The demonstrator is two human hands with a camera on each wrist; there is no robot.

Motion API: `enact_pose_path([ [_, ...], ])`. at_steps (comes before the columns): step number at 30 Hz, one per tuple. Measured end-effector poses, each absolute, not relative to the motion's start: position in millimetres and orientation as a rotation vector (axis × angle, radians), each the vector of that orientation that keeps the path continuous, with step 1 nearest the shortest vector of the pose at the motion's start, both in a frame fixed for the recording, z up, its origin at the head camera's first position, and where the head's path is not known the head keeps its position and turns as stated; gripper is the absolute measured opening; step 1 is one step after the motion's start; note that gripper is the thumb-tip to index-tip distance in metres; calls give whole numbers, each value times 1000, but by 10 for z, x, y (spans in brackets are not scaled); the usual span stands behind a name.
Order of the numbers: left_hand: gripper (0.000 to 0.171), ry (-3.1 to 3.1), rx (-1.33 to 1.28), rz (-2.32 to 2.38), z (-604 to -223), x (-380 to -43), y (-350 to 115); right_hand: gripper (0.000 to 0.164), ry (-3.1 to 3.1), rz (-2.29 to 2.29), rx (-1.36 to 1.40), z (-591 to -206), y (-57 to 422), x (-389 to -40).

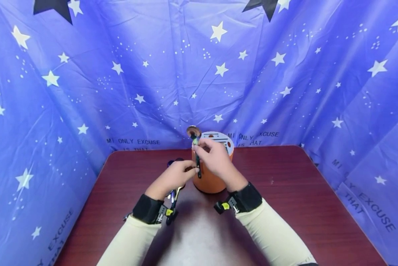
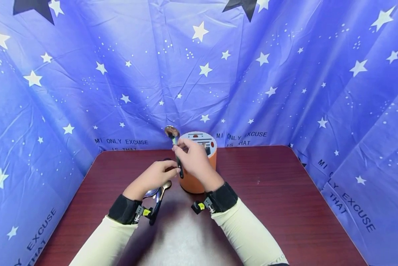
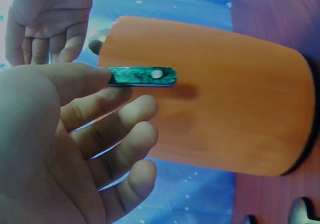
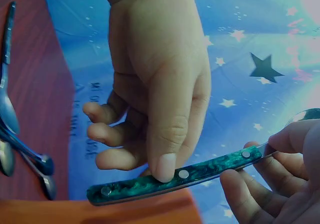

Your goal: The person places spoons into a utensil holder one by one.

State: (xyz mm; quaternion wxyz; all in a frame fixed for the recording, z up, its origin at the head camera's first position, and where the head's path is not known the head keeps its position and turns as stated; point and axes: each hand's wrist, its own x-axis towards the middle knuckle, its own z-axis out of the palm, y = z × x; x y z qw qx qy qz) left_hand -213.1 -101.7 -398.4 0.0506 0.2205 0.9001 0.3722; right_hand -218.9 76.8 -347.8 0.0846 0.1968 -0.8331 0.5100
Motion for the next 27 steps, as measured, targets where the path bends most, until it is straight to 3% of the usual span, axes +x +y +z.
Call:
enact_pose_path([
  [18, 16, 2804, 713, 1162, -3694, -2236, -796, 20, -2294, 1598, 566, -3046, 1016, -2301],
  [27, 22, 2839, 539, 1271, -3650, -2296, -708, 24, -2239, 1670, 554, -2964, 1042, -2307],
])
